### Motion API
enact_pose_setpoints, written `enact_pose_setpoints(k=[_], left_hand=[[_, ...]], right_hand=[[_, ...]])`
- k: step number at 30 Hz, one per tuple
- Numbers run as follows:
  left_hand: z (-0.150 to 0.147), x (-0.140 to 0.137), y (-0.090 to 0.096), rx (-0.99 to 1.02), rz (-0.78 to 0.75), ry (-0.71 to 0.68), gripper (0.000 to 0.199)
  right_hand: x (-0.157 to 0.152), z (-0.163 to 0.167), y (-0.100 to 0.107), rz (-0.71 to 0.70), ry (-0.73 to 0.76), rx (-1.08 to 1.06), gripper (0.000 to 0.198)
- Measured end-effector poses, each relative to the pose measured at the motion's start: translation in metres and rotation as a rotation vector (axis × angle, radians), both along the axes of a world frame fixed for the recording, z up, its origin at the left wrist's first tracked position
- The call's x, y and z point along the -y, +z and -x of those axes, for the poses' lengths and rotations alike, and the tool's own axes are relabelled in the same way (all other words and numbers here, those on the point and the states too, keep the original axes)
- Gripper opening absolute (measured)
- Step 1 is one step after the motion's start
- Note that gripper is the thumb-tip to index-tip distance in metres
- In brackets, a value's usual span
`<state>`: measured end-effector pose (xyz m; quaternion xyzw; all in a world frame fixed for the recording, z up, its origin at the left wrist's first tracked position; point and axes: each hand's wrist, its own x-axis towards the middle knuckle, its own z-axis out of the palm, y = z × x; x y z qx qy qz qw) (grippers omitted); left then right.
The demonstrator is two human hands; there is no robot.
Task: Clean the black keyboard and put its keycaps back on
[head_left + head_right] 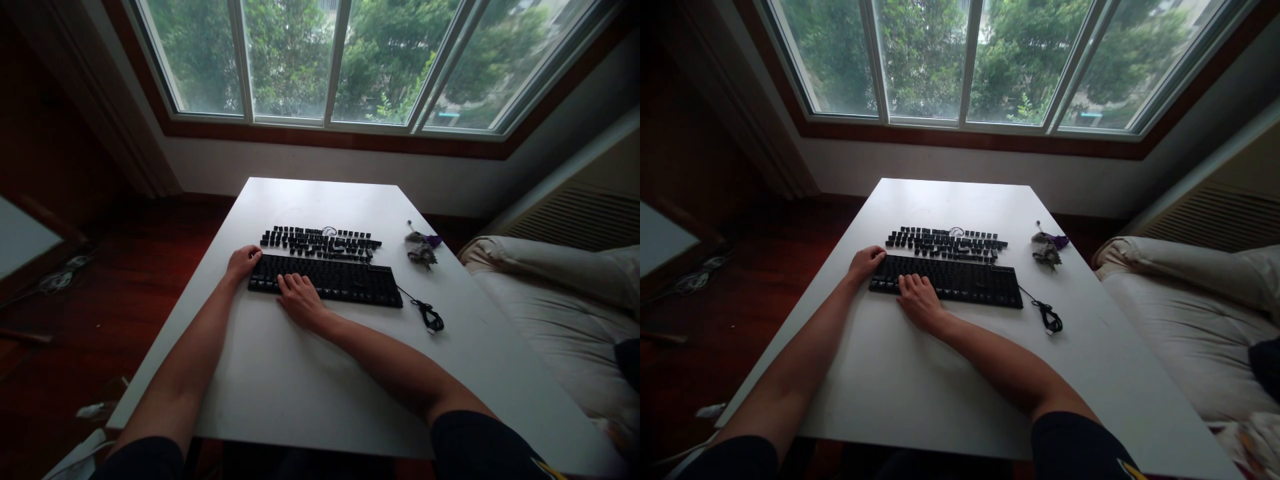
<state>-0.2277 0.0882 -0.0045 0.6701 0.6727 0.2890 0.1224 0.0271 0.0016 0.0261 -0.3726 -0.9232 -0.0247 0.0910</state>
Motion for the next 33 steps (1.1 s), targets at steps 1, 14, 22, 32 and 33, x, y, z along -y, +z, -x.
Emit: enact_pose_setpoints(k=[1, 14, 22, 32, 33], left_hand=[[0.0, 0.0, 0.001, -0.002, 0.004, 0.003, 0.031], [-0.001, -0.002, 0.0, -0.006, 0.011, -0.012, 0.033], [0.0, -0.002, -0.002, -0.016, -0.004, -0.01, 0.031], [-0.001, -0.003, 0.001, -0.034, 0.014, 0.034, 0.03], [0.0, -0.003, 0.0, -0.035, 0.013, 0.034, 0.03]], right_hand=[[0.001, 0.0, 0.0, 0.003, -0.004, -0.005, 0.061], [0.0, -0.007, 0.003, -0.015, 0.021, -0.122, 0.044], [-0.004, -0.007, 0.002, 0.005, 0.013, -0.174, 0.03], [-0.067, -0.008, 0.013, 0.096, -0.128, -0.298, 0.027], [-0.078, -0.008, 0.015, 0.091, -0.157, -0.283, 0.026]])
